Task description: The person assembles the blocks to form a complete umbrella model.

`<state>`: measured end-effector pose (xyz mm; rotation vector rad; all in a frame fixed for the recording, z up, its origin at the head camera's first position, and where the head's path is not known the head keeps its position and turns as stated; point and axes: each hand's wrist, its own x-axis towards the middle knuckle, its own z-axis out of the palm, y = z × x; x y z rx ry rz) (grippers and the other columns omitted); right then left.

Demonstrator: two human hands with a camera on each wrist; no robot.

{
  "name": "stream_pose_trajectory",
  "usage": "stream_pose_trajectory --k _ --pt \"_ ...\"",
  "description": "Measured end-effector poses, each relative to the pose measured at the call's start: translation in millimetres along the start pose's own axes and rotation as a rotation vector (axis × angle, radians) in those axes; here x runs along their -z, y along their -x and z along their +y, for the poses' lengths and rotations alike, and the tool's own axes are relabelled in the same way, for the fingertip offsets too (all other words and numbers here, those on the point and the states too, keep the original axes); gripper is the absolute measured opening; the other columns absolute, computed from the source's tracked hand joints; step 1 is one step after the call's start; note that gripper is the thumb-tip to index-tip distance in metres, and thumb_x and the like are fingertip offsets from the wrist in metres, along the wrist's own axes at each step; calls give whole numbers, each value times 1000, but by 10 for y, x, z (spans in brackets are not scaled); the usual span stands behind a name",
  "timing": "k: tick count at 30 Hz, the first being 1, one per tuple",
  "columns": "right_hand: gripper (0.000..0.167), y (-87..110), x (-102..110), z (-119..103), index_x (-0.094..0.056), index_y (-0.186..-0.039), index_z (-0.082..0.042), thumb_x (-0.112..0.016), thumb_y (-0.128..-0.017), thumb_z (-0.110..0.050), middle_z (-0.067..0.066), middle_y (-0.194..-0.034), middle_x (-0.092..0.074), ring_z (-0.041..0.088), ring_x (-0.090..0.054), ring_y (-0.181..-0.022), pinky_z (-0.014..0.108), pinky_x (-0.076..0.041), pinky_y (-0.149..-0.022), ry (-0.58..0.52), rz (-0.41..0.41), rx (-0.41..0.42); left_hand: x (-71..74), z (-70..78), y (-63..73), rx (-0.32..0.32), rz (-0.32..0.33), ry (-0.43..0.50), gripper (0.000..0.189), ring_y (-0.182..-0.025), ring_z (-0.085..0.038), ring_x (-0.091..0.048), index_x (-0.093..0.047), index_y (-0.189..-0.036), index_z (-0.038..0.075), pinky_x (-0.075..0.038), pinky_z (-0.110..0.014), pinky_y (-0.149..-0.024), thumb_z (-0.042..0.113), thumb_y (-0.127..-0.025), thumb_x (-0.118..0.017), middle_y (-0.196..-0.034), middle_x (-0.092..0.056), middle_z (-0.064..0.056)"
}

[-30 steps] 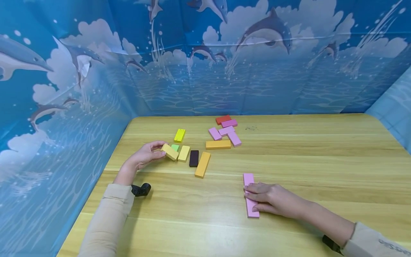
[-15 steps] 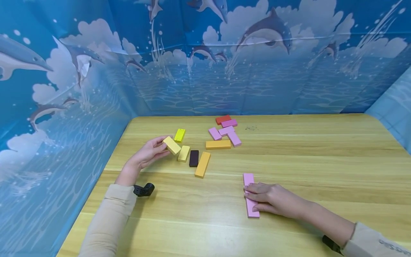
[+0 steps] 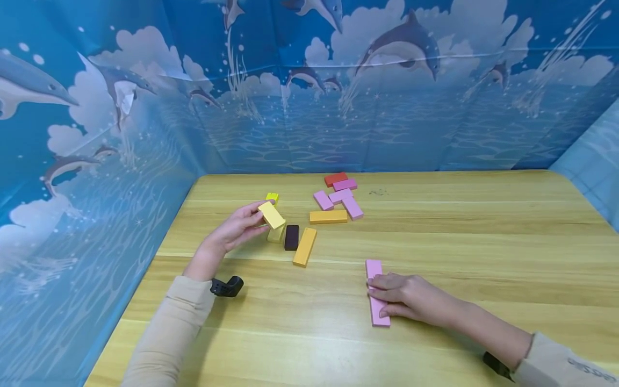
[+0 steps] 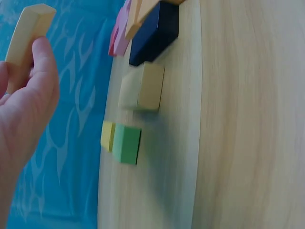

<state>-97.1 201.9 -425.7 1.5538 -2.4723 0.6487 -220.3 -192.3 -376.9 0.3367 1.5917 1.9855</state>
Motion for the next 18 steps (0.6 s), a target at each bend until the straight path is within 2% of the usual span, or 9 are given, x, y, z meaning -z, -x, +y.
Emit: stream_pose_trajectory --k 3,5,10,13,18 --pt "42 -5 -1 5 -66 -113 2 -70 -83 -26 18 -115 -63 29 -61 -105 42 -51 -80 1 7 0 -65 -8 -42 17 -16 -10 50 -104 -11 -55 -9 -147 -5 -45 -25 -91 6 -102 -28 -121 -45 -10" --pt "42 -9 -1 4 -66 -113 2 -70 -82 -27 17 -115 -63 29 -61 -105 42 -51 -80 -3 11 -7 -97 -20 -73 29 -31 -20 49 -104 -11 -55 -9 -147 -5 -43 -31 -95 4 -102 -27 -118 -46 -9" --pt "41 -18 4 -5 -66 -114 1 -70 -83 -25 17 -116 -63 29 -60 -106 43 -51 -81 -18 7 -29 -153 -59 -133 62 -19 -55 49 -104 -12 -56 -11 -146 -6 -41 -33 -97 3 -102 -27 -120 -47 -12" --pt "40 -17 9 -9 -66 -114 1 -69 -83 -24 17 -116 -62 29 -60 -106 43 -51 -81 -19 1 -32 -199 -82 -175 84 -1 -42 49 -108 -17 -54 -12 -146 -5 -42 -32 -96 2 -101 -28 -125 -43 -17" --pt "41 -13 12 -15 -65 -114 1 -69 -83 -25 17 -116 -62 29 -60 -106 43 -51 -81 -23 -5 -36 -308 -106 -258 106 3 -12 49 -117 -25 -47 -12 -148 -2 -35 -40 -102 3 -101 -27 -132 -37 -20"
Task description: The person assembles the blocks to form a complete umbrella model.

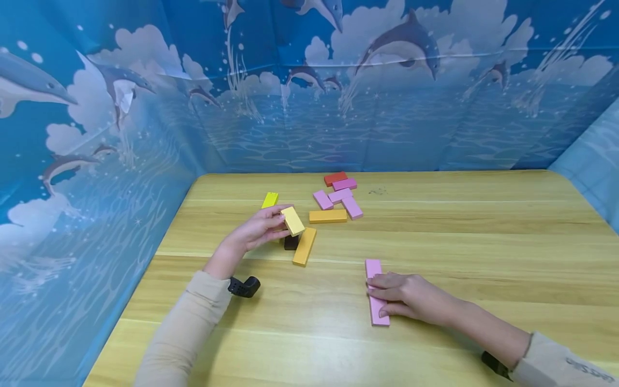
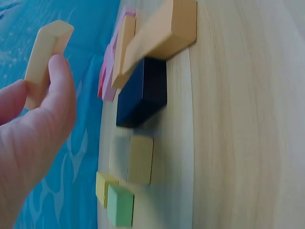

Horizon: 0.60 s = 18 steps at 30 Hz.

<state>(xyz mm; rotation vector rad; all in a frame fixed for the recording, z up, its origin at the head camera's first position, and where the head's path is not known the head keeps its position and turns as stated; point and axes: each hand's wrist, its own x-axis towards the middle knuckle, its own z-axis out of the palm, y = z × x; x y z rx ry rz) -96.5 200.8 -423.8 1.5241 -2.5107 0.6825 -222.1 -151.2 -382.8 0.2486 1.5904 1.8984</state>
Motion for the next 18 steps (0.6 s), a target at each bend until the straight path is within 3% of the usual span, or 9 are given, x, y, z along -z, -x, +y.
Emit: stream_pose_trajectory --k 6,18 --pt "42 3 -5 -2 -65 -114 2 -70 -82 -25 17 -116 -63 29 -60 -106 43 -51 -81 1 5 0 -124 -15 -113 21 36 -26 47 -107 -21 -51 -20 -147 3 -33 -44 -103 4 -102 -29 -126 -41 -15" --pt "42 5 -18 1 -66 -113 2 -70 -82 -26 17 -115 -63 29 -61 -105 42 -51 -80 4 21 9 -294 -86 -278 75 79 -65 43 -95 -17 -56 -32 -144 1 -42 -39 -96 4 -101 -33 -119 -49 -13"
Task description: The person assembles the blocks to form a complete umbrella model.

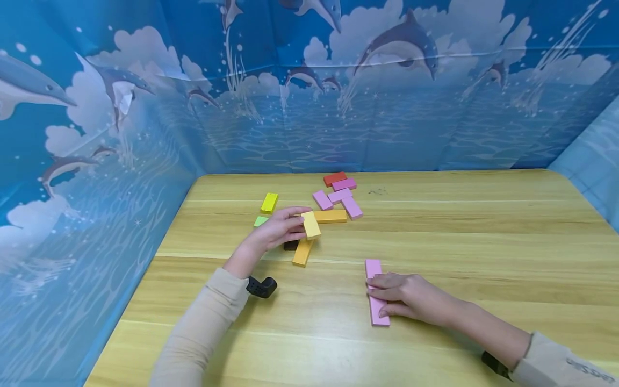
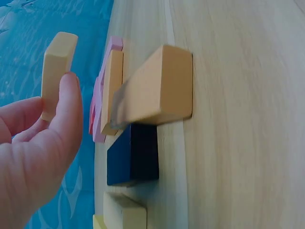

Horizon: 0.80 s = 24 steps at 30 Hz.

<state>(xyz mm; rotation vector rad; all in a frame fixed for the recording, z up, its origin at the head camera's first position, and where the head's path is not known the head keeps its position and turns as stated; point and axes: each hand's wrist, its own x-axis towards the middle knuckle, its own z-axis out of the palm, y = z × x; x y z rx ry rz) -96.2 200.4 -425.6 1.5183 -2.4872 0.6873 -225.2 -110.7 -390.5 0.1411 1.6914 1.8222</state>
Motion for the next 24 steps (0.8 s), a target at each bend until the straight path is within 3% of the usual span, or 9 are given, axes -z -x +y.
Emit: stream_pose_trajectory --k 8,15,24 --pt "42 2 -6 5 -66 -113 2 -70 -82 -26 17 -115 -63 29 -61 -104 43 -51 -80 -1 6 0 -135 -30 -82 6 -10 -38 42 -105 -22 -53 -36 -142 3 -43 -40 -95 2 -100 -36 -133 -42 -18" --pt "42 1 -3 1 -66 -113 2 -70 -82 -26 18 -115 -63 30 -61 -105 44 -51 -81 -10 -1 -10 -311 -94 -197 -8 -16 -78 40 -91 -17 -56 -42 -138 1 -49 -36 -87 0 -98 -41 -117 -49 -14" --pt "42 -7 8 -2 -66 -114 1 -71 -82 -25 17 -116 -63 29 -61 -105 43 -51 -80 -11 -8 -15 -566 -165 -311 -42 -5 -131 35 -85 -14 -53 -51 -131 -1 -51 -35 -84 -1 -96 -45 -100 -51 -6"
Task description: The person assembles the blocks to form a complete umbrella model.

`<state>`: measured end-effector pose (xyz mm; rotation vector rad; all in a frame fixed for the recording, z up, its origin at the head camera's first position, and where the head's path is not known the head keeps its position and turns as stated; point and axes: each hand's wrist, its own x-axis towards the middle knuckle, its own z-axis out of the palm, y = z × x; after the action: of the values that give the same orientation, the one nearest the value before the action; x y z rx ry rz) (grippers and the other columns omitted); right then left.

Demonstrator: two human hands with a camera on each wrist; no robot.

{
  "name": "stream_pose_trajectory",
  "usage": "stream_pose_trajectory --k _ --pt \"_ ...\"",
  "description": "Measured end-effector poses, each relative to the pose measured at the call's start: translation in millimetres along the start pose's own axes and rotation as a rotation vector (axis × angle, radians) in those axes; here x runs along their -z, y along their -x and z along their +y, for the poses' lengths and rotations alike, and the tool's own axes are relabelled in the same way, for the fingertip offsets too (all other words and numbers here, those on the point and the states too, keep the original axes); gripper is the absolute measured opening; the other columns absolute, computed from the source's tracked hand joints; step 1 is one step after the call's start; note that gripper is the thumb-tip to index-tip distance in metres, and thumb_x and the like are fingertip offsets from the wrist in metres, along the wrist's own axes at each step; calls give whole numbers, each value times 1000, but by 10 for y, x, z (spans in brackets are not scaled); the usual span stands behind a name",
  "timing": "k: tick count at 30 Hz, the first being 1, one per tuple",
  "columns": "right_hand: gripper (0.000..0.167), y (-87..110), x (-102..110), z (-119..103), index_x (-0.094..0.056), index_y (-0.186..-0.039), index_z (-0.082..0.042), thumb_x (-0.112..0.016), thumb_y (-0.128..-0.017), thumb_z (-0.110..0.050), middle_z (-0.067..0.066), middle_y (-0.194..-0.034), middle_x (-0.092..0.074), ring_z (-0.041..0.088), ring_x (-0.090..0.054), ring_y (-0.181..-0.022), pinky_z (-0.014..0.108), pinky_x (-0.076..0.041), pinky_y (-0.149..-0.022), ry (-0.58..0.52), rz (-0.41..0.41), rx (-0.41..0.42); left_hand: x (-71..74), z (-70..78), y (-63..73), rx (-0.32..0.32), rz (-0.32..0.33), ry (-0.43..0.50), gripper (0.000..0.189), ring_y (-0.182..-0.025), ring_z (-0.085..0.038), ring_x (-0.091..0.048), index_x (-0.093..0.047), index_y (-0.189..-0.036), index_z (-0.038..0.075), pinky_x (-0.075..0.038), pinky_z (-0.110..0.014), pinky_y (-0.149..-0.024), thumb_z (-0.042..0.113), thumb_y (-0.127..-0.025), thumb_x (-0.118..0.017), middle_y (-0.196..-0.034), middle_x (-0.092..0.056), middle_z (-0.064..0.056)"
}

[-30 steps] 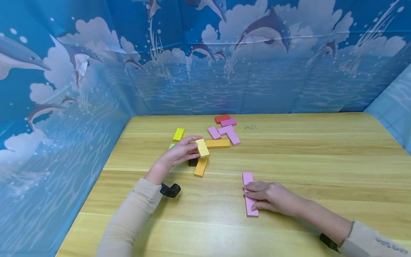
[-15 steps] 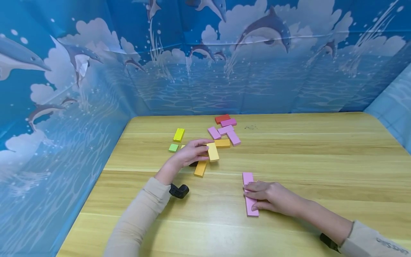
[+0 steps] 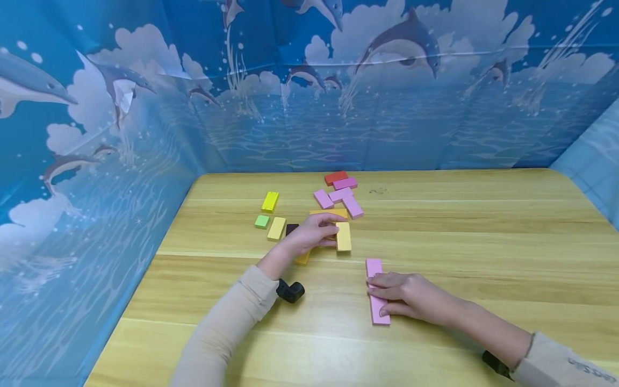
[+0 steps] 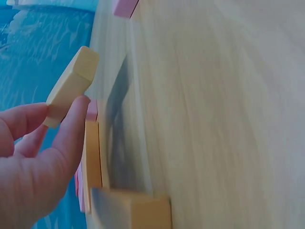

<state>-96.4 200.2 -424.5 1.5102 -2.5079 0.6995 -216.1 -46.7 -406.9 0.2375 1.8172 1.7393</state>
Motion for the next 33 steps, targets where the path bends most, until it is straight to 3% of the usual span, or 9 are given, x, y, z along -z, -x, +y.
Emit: stream_pose_trajectory --k 4,10,13,16,21,29,33 --pt "42 -2 1 8 -66 -114 1 -71 -81 -25 17 -116 -63 29 -61 -105 43 -51 -80 3 1 0 -108 -2 -54 -20 6 -15 34 -83 -13 -52 -50 -130 -3 -50 -35 -85 -2 -96 -45 -93 -48 -5" --pt "42 -2 -11 28 -66 -113 1 -71 -81 -26 16 -115 -63 28 -61 -105 43 -51 -80 13 8 14 -262 -30 -127 -12 44 -14 33 -83 -14 -53 -52 -128 -1 -51 -34 -83 -2 -96 -46 -98 -50 -7" --pt "42 0 -16 31 -66 -113 1 -71 -81 -26 16 -115 -64 28 -61 -105 43 -52 -80 14 13 19 -335 -49 -154 -18 55 -28 32 -81 -14 -53 -54 -126 0 -52 -33 -81 -1 -95 -47 -93 -50 -7" --pt "42 1 -15 28 -66 -113 1 -71 -81 -26 16 -115 -64 28 -61 -105 43 -51 -80 13 8 16 -387 -72 -184 -24 58 -54 31 -79 -13 -51 -55 -125 0 -53 -32 -79 -2 -95 -48 -87 -46 -5" --pt "42 0 -12 24 -66 -113 1 -71 -81 -26 17 -115 -63 28 -61 -105 43 -51 -80 15 2 14 -459 -101 -216 -31 60 -75 31 -83 -14 -52 -56 -124 -2 -53 -31 -79 -3 -94 -49 -89 -46 -6" --pt "42 0 -13 26 -66 -113 2 -71 -81 -26 17 -115 -63 28 -61 -105 42 -52 -79 17 8 21 -528 -128 -235 -90 59 -112 34 -82 -14 -56 -58 -120 -3 -52 -28 -78 -8 -87 -57 -96 -56 -9" --pt "41 -2 -13 25 -66 -113 2 -71 -81 -25 17 -115 -63 28 -61 -105 42 -52 -79 13 8 23 -533 -147 -233 -141 69 -180 36 -83 -12 -55 -59 -119 -4 -51 -24 -76 -10 -83 -61 -102 -61 -15"
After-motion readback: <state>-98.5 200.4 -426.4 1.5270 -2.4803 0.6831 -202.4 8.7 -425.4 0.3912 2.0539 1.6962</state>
